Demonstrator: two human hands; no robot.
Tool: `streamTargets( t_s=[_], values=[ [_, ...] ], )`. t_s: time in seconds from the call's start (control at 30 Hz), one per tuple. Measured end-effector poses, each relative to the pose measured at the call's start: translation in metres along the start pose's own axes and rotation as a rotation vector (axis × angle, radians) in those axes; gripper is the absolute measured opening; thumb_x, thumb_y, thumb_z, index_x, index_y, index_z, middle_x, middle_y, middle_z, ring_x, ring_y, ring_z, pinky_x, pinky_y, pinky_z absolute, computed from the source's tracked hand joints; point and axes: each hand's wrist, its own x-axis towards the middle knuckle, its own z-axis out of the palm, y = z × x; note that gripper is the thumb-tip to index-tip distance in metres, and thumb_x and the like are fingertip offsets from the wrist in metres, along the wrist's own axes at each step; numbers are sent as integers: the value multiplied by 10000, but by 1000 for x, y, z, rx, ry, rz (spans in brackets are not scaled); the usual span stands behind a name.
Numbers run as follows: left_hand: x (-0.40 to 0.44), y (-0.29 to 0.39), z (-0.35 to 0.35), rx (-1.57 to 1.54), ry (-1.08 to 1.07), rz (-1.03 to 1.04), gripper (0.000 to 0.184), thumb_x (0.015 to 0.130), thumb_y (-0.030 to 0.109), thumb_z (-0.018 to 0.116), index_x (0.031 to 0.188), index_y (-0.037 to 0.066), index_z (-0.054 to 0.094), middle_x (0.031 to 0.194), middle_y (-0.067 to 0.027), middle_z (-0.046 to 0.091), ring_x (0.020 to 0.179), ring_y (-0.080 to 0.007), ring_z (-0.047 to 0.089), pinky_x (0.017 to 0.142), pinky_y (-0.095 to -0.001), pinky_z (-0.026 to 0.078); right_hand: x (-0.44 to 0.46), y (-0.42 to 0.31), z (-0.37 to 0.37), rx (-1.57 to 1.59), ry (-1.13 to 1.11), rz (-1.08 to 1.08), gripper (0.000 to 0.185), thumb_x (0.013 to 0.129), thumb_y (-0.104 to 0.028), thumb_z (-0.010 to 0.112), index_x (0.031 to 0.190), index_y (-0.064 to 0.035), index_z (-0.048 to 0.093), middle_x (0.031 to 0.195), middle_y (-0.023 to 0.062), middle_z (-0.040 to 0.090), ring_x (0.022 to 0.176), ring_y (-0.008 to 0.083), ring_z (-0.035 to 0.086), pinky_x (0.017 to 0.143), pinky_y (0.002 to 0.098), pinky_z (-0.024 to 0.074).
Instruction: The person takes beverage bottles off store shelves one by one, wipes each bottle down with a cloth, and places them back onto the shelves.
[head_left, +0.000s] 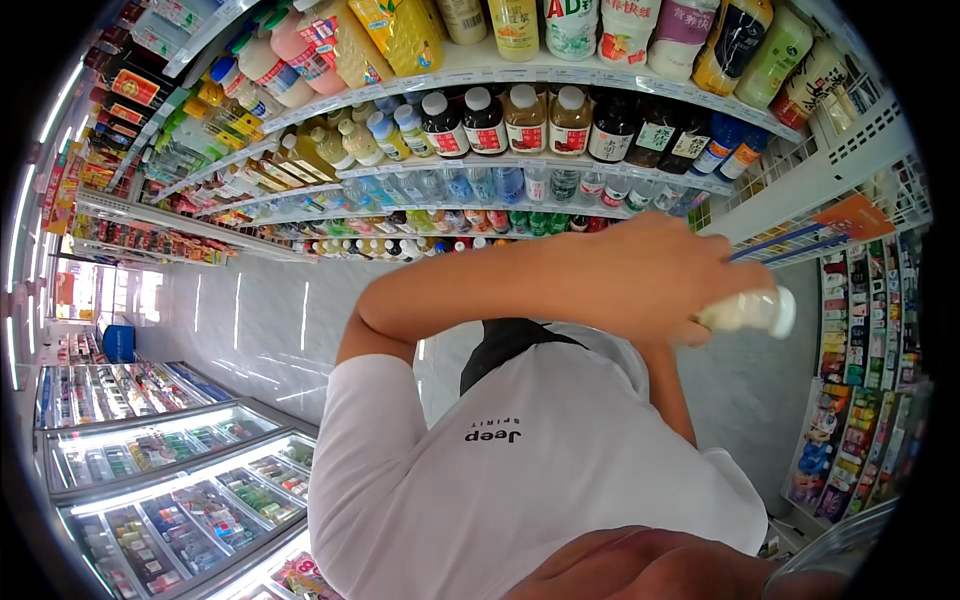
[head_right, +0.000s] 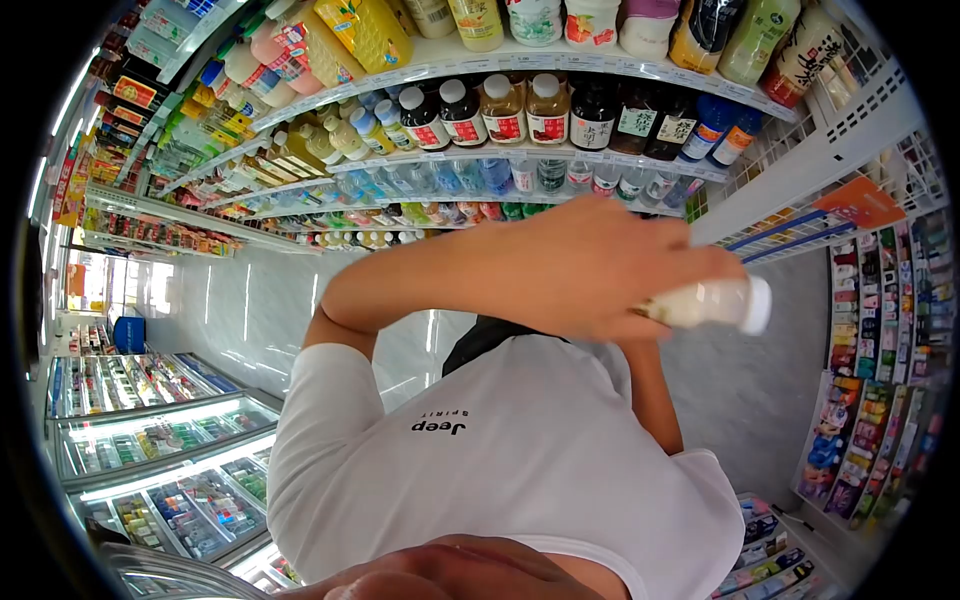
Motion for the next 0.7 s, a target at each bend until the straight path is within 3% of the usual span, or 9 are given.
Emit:
streamTargets(
  t_s=[0.07, 0.23, 0.33, 0.4, 0.5, 0.7],
  values=[
    [14, 24, -19, 119, -85, 186, 459, 825, 224, 703, 1234, 82, 550, 1048, -183, 673, 916, -359, 699, 748, -483, 549, 6, -3, 0, 16, -93, 65, 152, 935, -96, 621, 995, 24, 692, 909, 193, 690, 822, 371, 655, 765, 436, 511],
    [28, 90, -43, 402, -133, 346, 392, 823, 201, 685, 1182, 61, 613, 1113, -149, 688, 932, -288, 717, 677, -419, 535, -7, 2, 5, 48, -224, 183, 165, 944, -109, 617, 1003, 25, 693, 886, 193, 678, 796, 358, 651, 740, 426, 504],
    [12, 97, -33, 357, 150, 389, 351, 806, 202, 692, 1132, 73, 670, 1086, -136, 710, 926, -278, 725, 661, -404, 533, -13, 2, 6, 64, -266, 216, 173, 949, -118, 615, 1008, 25, 693, 872, 193, 671, 780, 349, 649, 725, 421, 500],
    [1, 97, -34, 299, 185, 426, 315, 786, 208, 708, 1080, 93, 704, 1027, -124, 721, 893, -273, 726, 652, -395, 534, -16, 1, 6, 69, -282, 235, 178, 953, -123, 613, 1012, 25, 693, 863, 193, 666, 769, 344, 648, 715, 417, 497],
    [2, 99, -61, 291, -130, 527, 248, 753, 218, 738, 985, 130, 743, 909, -98, 728, 811, -252, 720, 626, -370, 538, -17, -2, 7, 74, -296, 253, 186, 958, -131, 611, 1016, 26, 693, 849, 193, 659, 753, 336, 646, 701, 411, 493],
    [-9, 94, -67, 220, -109, 542, 274, 742, 208, 755, 1002, 121, 738, 925, -102, 728, 816, -256, 719, 639, -367, 542, -7, -8, 1, 44, -295, 266, 189, 955, -140, 616, 1003, 22, 702, 827, 196, 657, 724, 334, 645, 676, 415, 494]
  ],
)
